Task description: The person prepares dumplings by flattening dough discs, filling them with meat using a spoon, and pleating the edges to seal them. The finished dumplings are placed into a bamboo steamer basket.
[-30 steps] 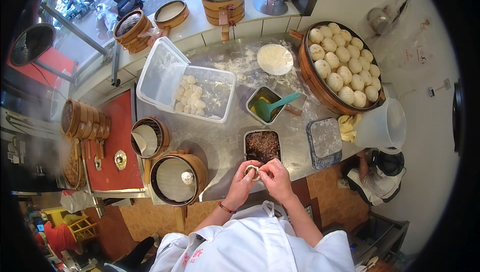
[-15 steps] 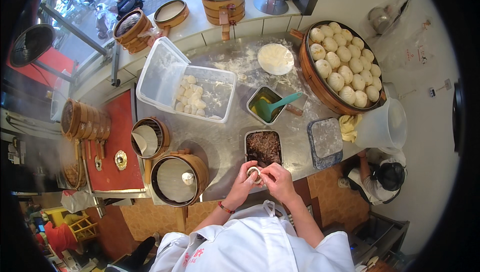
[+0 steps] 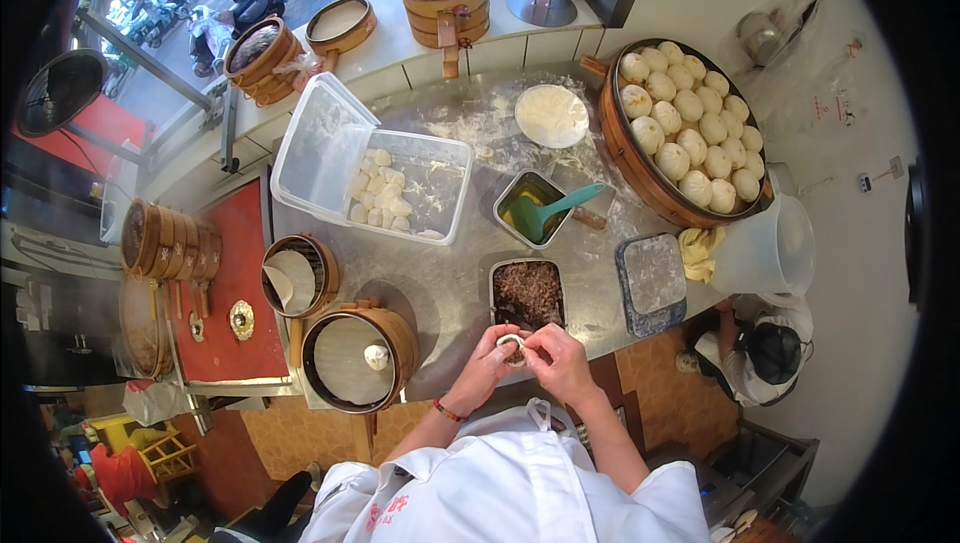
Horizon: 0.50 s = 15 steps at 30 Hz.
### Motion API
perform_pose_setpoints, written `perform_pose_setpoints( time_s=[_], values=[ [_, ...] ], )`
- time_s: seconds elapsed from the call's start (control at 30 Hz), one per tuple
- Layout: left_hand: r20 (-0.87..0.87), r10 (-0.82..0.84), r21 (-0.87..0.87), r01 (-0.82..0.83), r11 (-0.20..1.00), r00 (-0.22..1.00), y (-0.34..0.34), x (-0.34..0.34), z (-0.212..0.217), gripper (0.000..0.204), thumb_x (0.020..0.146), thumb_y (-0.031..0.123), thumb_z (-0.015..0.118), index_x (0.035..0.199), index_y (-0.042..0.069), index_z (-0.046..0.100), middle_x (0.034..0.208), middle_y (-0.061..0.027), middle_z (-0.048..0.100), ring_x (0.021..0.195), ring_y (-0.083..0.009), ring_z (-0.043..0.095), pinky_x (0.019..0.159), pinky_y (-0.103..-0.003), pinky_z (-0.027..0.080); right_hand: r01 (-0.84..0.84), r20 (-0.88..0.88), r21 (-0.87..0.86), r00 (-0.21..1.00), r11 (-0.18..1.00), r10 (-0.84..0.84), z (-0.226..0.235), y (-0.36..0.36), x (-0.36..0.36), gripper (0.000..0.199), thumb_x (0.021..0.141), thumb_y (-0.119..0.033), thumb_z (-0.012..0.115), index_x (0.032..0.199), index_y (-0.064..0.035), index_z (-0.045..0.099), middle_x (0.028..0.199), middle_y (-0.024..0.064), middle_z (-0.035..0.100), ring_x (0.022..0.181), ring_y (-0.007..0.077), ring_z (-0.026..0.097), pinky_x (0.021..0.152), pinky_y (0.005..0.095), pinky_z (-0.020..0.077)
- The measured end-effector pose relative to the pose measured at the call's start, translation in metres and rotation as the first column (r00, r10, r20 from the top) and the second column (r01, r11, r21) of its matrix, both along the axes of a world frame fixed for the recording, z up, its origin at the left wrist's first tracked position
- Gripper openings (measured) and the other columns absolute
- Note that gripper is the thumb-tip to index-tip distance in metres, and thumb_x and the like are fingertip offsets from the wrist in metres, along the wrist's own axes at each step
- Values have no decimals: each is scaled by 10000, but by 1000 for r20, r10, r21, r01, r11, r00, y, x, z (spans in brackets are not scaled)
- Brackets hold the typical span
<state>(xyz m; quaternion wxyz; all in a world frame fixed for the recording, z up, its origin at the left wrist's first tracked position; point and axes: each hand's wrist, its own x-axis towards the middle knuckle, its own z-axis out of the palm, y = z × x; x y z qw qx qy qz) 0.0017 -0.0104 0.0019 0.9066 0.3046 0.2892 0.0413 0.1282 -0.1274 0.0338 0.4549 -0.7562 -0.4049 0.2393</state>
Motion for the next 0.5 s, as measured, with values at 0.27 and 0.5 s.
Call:
perform_pose_setpoints(
  time_s=[0.27,0.5],
  values=[
    [-76,-38,199,52,979,996,-1,-5,-16,262,1041,151,518,1284,56,549,1164,-14,599,1069,-99,576,899,-276,501,38,-15,-10,999,999,-38,9,8,-2,110,818,-28,712,913,-29,656,855,103,628,687,239,613,605,332,505],
    [-190,-124,325,181,928,974,0,-2,-2,265,1018,136,521,1268,73,581,1116,21,607,996,-56,549,811,-225,477,-47,99,69,994,997,40,-5,1,1,108,823,-20,701,921,-30,656,850,127,639,743,305,639,643,370,519]
  ],
)
